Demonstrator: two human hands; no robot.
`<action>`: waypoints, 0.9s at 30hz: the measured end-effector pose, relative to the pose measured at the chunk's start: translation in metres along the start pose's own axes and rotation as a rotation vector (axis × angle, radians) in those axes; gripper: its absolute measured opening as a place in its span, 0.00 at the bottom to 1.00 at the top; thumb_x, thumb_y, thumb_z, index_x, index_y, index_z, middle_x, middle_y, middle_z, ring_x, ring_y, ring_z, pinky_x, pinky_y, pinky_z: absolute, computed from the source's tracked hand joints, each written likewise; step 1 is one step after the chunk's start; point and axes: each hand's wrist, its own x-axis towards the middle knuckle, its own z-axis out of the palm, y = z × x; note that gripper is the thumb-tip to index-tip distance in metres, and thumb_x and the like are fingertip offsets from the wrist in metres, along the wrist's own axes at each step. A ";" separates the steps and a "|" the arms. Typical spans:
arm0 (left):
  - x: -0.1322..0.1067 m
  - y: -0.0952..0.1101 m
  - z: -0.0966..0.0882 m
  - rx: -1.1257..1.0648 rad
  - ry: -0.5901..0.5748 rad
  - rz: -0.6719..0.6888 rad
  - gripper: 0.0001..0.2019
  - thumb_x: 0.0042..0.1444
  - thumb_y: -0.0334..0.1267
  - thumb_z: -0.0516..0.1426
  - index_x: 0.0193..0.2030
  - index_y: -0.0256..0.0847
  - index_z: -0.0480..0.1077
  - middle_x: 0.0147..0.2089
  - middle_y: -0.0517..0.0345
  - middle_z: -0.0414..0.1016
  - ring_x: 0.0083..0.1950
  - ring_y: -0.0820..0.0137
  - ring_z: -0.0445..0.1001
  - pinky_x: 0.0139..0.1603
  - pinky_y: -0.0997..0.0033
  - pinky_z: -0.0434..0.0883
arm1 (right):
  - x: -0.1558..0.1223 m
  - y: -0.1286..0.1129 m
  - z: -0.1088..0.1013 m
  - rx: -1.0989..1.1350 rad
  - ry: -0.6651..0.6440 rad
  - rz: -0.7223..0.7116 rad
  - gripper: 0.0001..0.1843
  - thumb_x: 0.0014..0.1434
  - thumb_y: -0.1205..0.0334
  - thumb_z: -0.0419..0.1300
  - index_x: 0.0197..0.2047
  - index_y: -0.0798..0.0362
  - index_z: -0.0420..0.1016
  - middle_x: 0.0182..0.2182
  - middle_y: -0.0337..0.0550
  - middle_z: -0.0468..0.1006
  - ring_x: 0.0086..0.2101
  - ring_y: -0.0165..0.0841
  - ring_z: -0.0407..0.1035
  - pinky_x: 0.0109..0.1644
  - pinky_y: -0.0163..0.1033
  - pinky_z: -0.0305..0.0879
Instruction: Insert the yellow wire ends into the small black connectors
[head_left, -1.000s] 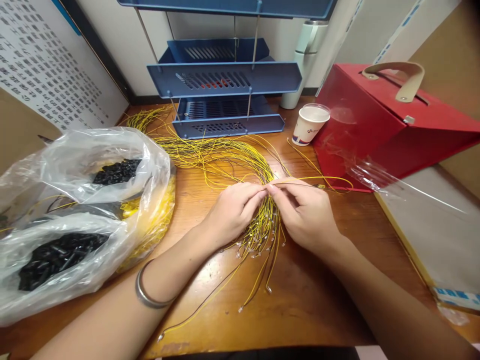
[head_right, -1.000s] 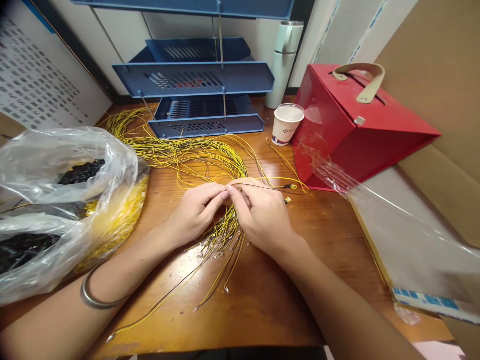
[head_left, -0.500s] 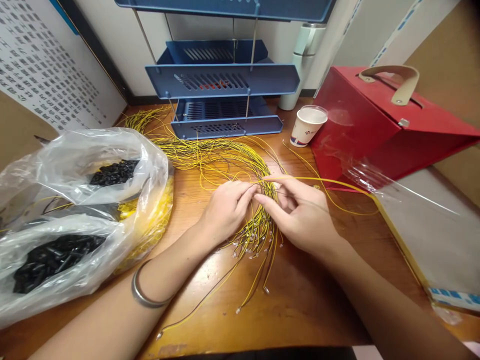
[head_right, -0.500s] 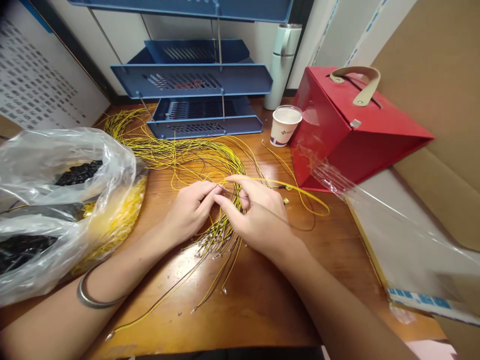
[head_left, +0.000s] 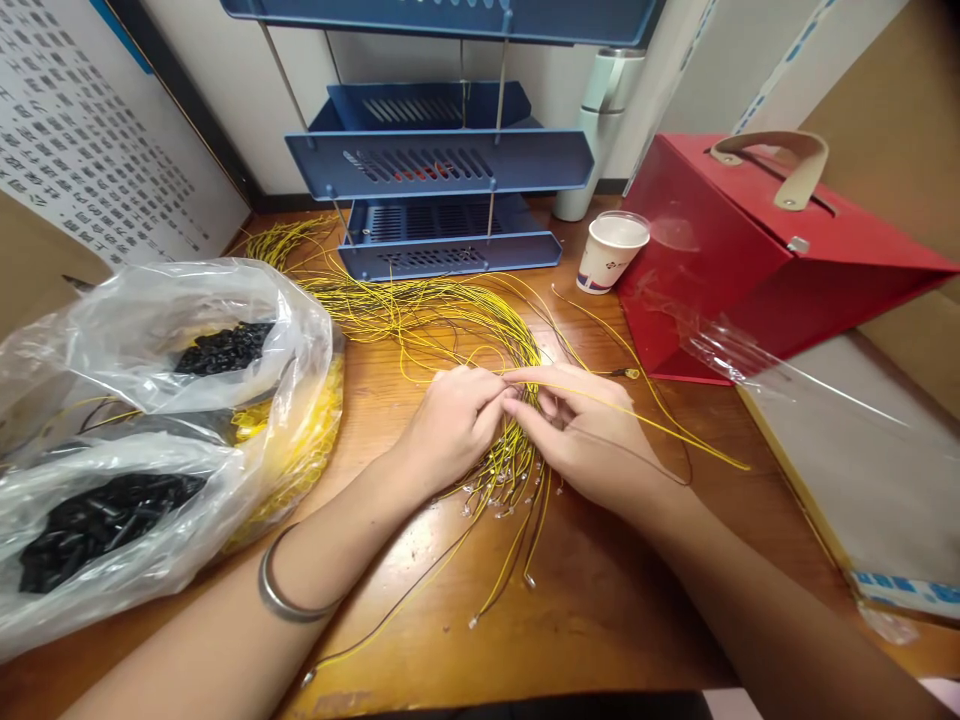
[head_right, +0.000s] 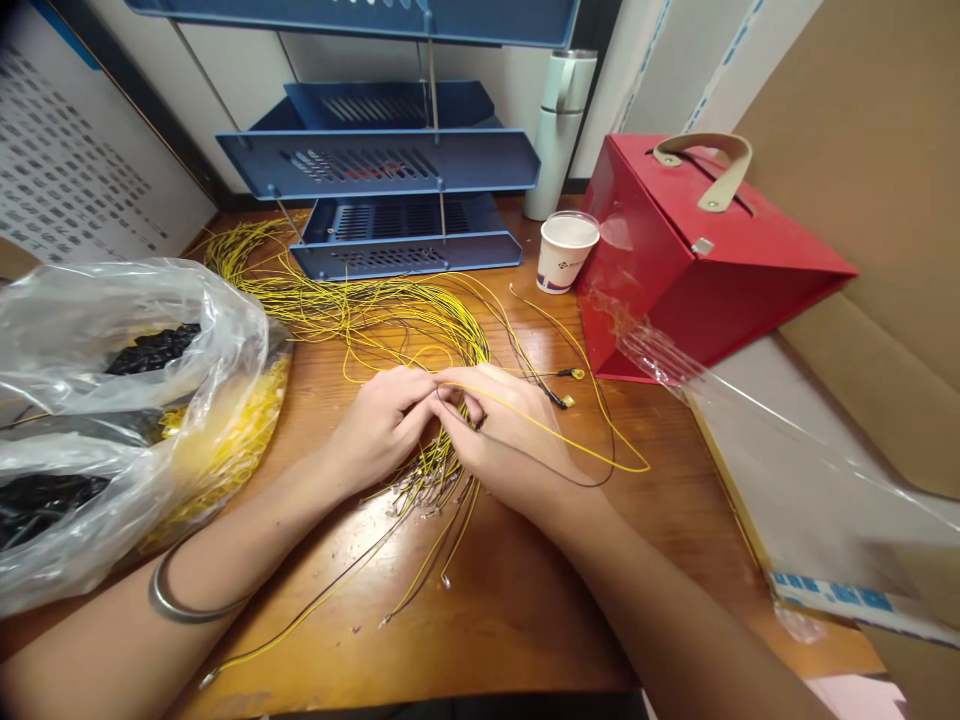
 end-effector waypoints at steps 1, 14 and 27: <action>0.000 0.000 0.000 -0.005 -0.004 -0.001 0.15 0.66 0.35 0.48 0.33 0.37 0.74 0.34 0.55 0.76 0.36 0.68 0.69 0.41 0.66 0.63 | -0.001 0.000 0.001 0.003 -0.017 -0.005 0.10 0.58 0.64 0.62 0.44 0.53 0.80 0.24 0.37 0.73 0.24 0.27 0.63 0.30 0.35 0.60; -0.001 0.002 0.000 -0.025 0.021 -0.036 0.15 0.68 0.39 0.49 0.36 0.42 0.75 0.36 0.59 0.79 0.38 0.69 0.71 0.42 0.66 0.62 | 0.006 -0.008 -0.004 0.724 0.403 0.252 0.18 0.65 0.54 0.55 0.25 0.52 0.63 0.20 0.33 0.62 0.19 0.24 0.56 0.22 0.32 0.53; 0.000 0.001 0.001 0.011 0.034 -0.029 0.17 0.68 0.40 0.48 0.34 0.41 0.74 0.33 0.59 0.77 0.34 0.69 0.68 0.39 0.67 0.60 | 0.001 -0.005 0.005 0.460 0.049 0.334 0.16 0.54 0.56 0.66 0.44 0.54 0.78 0.28 0.38 0.76 0.17 0.21 0.53 0.19 0.33 0.48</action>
